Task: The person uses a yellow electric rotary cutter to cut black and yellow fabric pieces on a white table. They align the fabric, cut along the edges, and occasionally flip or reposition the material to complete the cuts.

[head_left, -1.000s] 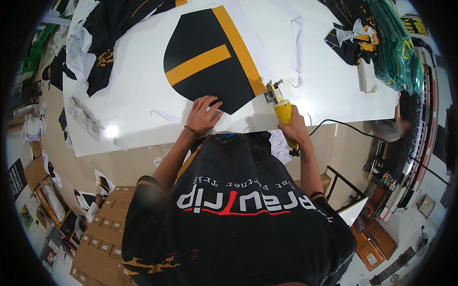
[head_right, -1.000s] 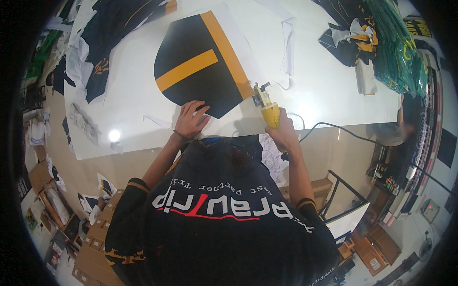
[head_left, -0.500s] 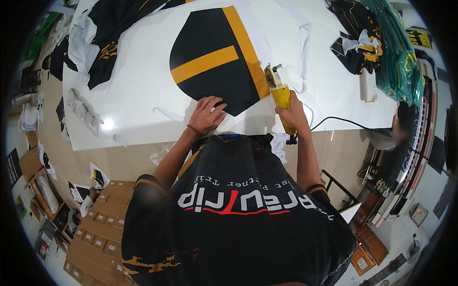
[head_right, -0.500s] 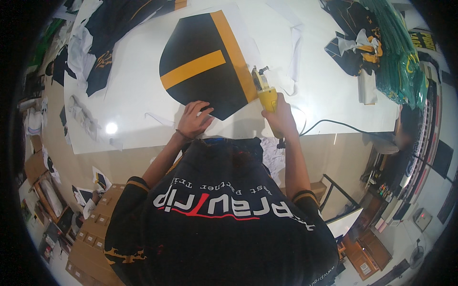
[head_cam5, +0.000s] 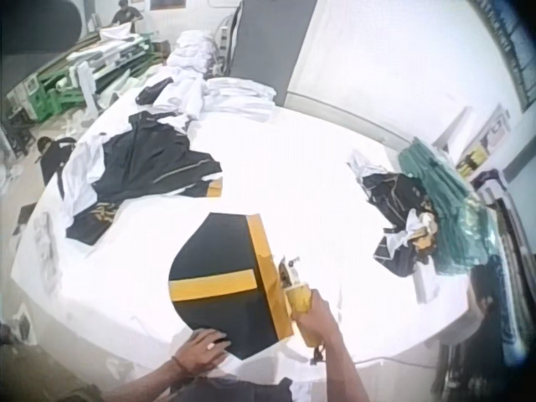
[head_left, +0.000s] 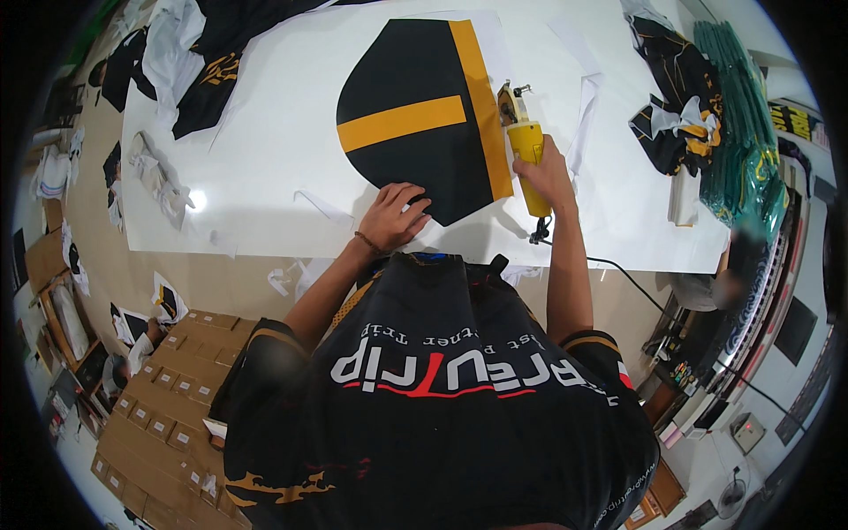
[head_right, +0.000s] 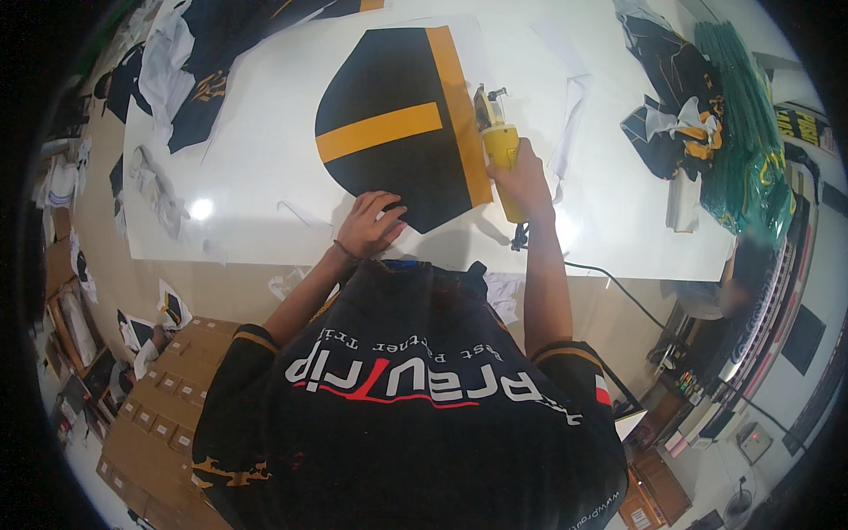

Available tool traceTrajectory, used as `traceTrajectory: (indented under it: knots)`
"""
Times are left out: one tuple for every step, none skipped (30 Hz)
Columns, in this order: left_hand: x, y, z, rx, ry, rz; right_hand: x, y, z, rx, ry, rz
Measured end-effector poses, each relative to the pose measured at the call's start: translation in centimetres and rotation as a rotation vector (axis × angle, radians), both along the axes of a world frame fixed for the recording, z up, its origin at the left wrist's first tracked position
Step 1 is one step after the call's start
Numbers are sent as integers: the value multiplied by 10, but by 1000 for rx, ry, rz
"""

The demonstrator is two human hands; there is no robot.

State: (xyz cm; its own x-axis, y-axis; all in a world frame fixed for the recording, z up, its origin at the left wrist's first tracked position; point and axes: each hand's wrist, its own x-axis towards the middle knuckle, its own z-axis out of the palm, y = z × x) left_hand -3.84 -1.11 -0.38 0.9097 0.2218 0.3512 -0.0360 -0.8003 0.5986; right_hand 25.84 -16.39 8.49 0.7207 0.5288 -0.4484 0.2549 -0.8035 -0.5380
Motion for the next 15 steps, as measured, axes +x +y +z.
traceTrajectory:
  knots:
    - [0,0,-1,1,-1,4,5,6,-1,-8,4,4]
    - [1,0,-1,2,-3,8,10,12,-1,-17,9,8]
    - [1,0,-1,3,1,11,13,19,1,-15,8,8]
    - [1,0,0,3,5,14,16,27,4,-14,7,7]
    - [1,1,0,4,9,17,19,35,5,-13,6,6]
    - [1,1,-1,-3,22,14,24,41,4,-8,4,15]
    - [0,0,-2,-9,35,10,29,46,3,-3,2,23]
    - [-1,0,-4,-16,49,6,34,52,1,2,0,31]
    - [-1,1,-4,-22,55,9,38,58,1,-1,-15,40]
    - [0,0,-4,-29,62,11,42,65,2,-3,-30,48]
    - [0,0,-4,-35,69,14,46,72,2,-5,-46,57]
    - [-1,1,-5,-35,61,17,50,78,2,5,-44,58]
    - [-1,1,-7,-35,53,20,53,85,1,15,-43,59]
    - [-2,1,-8,-35,45,23,58,92,1,25,-42,59]
    - [-2,0,-9,-36,38,28,62,98,0,25,-54,69]
